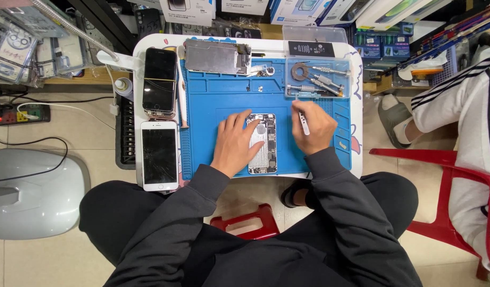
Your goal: Assembling internal components of a smartphone using tweezers and a screwdriver on a repair mat.
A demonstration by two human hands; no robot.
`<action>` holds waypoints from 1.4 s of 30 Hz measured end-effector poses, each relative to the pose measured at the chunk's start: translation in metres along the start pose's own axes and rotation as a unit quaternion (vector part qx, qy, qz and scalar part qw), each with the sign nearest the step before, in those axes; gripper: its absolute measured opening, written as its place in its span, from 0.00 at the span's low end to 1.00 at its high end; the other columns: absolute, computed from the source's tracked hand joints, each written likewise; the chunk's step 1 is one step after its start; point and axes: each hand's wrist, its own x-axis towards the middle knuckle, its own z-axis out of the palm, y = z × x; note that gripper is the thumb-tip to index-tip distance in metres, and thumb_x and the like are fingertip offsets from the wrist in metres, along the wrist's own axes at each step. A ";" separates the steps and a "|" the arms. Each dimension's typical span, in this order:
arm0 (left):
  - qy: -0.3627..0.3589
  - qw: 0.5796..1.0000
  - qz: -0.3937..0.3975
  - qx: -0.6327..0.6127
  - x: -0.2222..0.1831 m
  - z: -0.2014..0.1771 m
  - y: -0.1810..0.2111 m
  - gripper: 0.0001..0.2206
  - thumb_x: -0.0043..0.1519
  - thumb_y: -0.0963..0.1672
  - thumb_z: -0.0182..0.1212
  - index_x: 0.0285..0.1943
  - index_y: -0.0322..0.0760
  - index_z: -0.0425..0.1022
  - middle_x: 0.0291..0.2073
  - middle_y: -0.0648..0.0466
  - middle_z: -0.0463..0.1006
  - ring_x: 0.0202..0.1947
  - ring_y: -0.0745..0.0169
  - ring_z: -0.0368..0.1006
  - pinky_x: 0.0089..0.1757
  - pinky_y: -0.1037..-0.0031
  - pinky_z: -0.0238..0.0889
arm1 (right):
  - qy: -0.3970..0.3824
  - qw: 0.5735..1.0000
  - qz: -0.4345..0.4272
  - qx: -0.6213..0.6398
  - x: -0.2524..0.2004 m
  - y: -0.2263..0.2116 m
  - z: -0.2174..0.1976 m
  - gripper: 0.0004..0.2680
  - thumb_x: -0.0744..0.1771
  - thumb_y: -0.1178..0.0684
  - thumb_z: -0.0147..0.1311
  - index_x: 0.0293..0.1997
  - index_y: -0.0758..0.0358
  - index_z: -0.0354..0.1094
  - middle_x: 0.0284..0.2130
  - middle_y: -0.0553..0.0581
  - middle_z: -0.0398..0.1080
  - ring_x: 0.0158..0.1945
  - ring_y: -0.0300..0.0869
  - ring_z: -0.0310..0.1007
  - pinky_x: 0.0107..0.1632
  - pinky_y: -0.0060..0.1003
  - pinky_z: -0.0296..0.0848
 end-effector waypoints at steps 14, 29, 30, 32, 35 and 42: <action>-0.020 0.999 0.037 0.007 0.007 0.010 0.000 0.31 0.61 0.59 0.68 0.68 0.47 0.73 0.65 0.51 0.67 0.63 0.52 0.62 0.57 0.55 0.57 | -0.188 0.907 -0.073 -0.370 -0.020 0.041 -0.011 0.08 0.70 0.54 0.57 0.50 0.42 0.66 0.35 0.41 0.65 0.40 0.35 0.71 0.34 0.24 0.75; -0.025 0.999 0.037 0.031 0.004 0.013 0.003 0.29 0.64 0.59 0.63 0.71 0.49 0.70 0.65 0.50 0.64 0.63 0.49 0.61 0.57 0.54 0.57 | -0.321 0.892 -0.078 -0.310 0.062 -0.004 -0.081 0.10 0.70 0.55 0.58 0.56 0.42 0.71 0.36 0.47 0.76 0.40 0.43 0.81 0.37 0.38 0.81; -0.023 0.999 0.036 0.033 0.005 0.011 0.004 0.29 0.64 0.59 0.63 0.71 0.49 0.70 0.65 0.50 0.64 0.63 0.49 0.61 0.57 0.54 0.57 | -0.319 0.892 -0.080 -0.309 0.066 0.022 -0.077 0.10 0.70 0.55 0.58 0.56 0.42 0.71 0.36 0.47 0.76 0.40 0.43 0.81 0.37 0.38 0.81; -0.042 0.998 0.029 0.028 0.005 0.009 0.006 0.28 0.65 0.58 0.63 0.72 0.49 0.69 0.67 0.49 0.63 0.65 0.48 0.61 0.59 0.53 0.57 | -0.208 0.923 -0.085 -0.313 0.072 0.074 -0.070 0.03 0.73 0.45 0.58 0.48 0.41 0.78 0.39 0.40 0.75 0.47 0.36 0.76 0.42 0.29 0.79; -0.049 0.998 0.032 0.023 0.007 0.005 0.012 0.27 0.65 0.55 0.65 0.71 0.45 0.70 0.67 0.47 0.64 0.66 0.46 0.61 0.59 0.51 0.58 | -0.176 0.933 -0.078 -0.303 0.073 0.114 -0.061 0.03 0.73 0.48 0.61 0.47 0.43 0.81 0.39 0.43 0.74 0.46 0.38 0.74 0.43 0.34 0.81; 0.029 0.996 0.017 -0.086 0.001 -0.011 0.023 0.07 0.65 0.47 0.68 0.46 0.46 0.79 0.59 0.53 0.71 0.67 0.50 0.64 0.61 0.54 0.58 | -0.220 0.928 -0.056 -0.296 0.078 0.109 -0.057 0.06 0.72 0.41 0.61 0.46 0.45 0.82 0.38 0.43 0.78 0.46 0.37 0.76 0.43 0.33 0.82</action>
